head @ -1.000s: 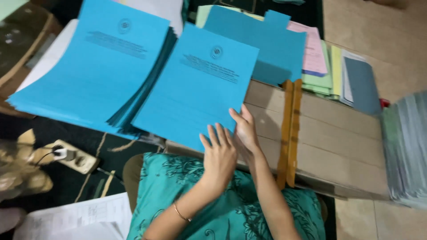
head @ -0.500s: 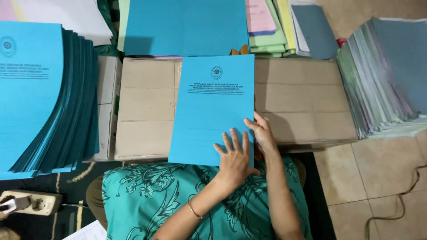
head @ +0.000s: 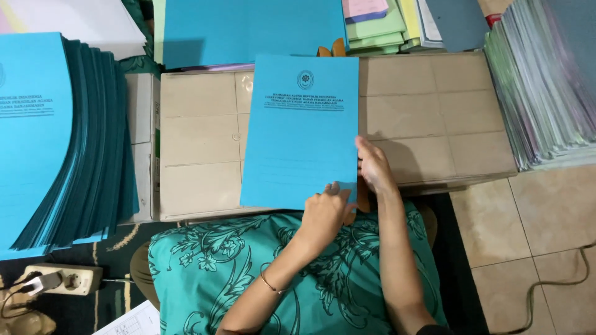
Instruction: Folding the internal flaps of blue cardstock folders and stacking them
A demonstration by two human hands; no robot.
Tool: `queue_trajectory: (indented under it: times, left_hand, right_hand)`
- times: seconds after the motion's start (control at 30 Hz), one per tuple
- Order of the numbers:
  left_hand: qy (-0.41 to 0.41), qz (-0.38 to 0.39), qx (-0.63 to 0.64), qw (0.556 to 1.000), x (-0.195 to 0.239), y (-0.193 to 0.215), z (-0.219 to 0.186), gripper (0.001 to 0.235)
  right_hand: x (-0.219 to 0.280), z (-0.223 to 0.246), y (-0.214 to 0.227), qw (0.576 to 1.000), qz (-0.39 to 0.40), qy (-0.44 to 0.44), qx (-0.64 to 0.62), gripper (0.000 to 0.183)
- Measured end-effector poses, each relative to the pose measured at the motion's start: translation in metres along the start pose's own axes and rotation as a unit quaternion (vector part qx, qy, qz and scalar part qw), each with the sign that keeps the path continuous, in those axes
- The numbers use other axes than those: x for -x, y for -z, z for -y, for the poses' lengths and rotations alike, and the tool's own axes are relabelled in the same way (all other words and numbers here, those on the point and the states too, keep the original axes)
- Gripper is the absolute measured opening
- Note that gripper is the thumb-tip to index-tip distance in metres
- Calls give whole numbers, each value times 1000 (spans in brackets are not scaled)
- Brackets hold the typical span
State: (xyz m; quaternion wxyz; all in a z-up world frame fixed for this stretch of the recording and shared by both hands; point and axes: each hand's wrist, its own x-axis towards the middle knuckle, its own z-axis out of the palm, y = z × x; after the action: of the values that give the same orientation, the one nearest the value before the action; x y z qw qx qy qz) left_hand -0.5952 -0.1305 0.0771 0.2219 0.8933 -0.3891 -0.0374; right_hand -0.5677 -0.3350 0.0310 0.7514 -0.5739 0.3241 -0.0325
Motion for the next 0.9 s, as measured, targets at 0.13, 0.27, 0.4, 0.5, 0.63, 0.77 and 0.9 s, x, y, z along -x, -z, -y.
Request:
queue_trajectory:
  times: [0.13,0.27,0.4,0.5,0.63,0.77,0.9]
  left_hand:
    - [16,-93,85,992,-1,68,-13,15]
    - [102,-186,314,925,6,132,-3,14]
    - [204,-313,467,802,33,168,44,14]
    - [224,-402,436,773,71,196,86,13]
    - [228,-424,346,806,117,224,110,15]
    - [324,-340,382,796,144,235,129,32]
    - [424,-249,248,835,158,230,150,34]
  right_hand:
    - [-24,-18,22,999,18,-39,-23,90]
    - [-14,-10,26,994,-7,35,-102,44]
    - [1,7,19,998,-13,62,-24,50]
    - [-3,10,28,997,-17,75,-6,55]
    - [23,43,21,992,25,114,58,57]
    - [25,49,23,977,-45,124,169,55]
    - [28,51,25,948,-92,147,267,46]
